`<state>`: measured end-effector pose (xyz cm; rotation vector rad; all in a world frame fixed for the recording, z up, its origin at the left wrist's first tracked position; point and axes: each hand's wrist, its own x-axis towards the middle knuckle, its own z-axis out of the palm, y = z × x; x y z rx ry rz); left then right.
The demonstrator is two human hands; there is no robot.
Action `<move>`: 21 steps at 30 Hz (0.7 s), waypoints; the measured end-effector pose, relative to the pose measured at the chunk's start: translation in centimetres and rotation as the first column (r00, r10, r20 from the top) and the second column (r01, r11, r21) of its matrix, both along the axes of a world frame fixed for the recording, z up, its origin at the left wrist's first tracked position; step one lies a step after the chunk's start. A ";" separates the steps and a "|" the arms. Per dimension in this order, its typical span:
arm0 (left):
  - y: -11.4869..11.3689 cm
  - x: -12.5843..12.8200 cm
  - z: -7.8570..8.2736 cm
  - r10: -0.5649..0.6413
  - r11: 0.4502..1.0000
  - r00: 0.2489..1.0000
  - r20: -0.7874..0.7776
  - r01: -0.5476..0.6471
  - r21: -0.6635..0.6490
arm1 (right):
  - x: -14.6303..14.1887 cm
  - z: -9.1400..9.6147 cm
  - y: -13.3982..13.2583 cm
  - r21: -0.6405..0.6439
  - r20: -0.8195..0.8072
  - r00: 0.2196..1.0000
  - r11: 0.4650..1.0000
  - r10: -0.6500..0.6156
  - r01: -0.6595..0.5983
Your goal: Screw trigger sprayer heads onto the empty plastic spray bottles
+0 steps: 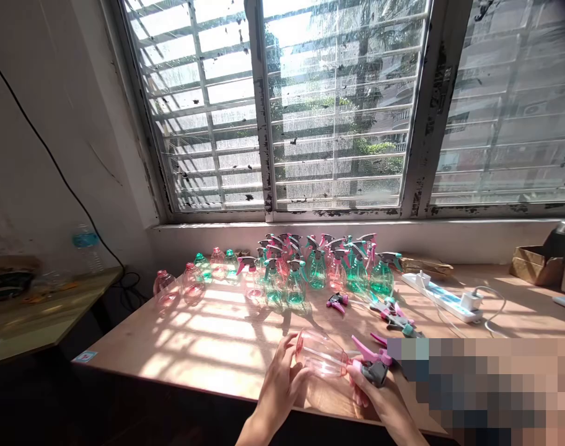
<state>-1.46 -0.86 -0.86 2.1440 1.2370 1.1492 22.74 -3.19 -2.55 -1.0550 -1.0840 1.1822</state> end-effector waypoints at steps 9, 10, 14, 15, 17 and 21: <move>0.1 0.1 -0.5 0.006 1.000 1.000 0.017 -0.006 0.025 | -0.2 0.7 -0.2 -0.019 -0.031 0.999 0.999 -0.028 0.027; 0.0 0.0 -0.4 -0.005 1.000 1.000 0.018 0.004 0.021 | -0.2 0.8 -0.3 -0.028 -0.028 0.999 0.999 -0.026 0.025; -0.2 -0.1 -0.2 -0.020 1.000 0.999 0.034 0.019 0.010 | -0.1 0.7 -0.4 -0.045 -0.017 1.000 0.999 -0.004 0.003; -0.2 -0.1 -0.1 -0.021 1.000 0.999 0.039 0.020 0.010 | -0.2 0.7 -0.4 -0.045 -0.013 1.000 0.999 -0.002 0.002; -0.1 -0.1 -0.1 -0.026 1.000 0.999 0.047 0.025 0.014 | -0.2 0.8 -0.3 -0.039 -0.007 1.000 0.999 -0.007 0.007; 0.1 0.1 -0.4 -0.031 0.999 0.998 0.053 0.030 0.022 | -0.3 1.1 -0.3 -0.015 -0.009 1.000 1.000 -0.019 0.019</move>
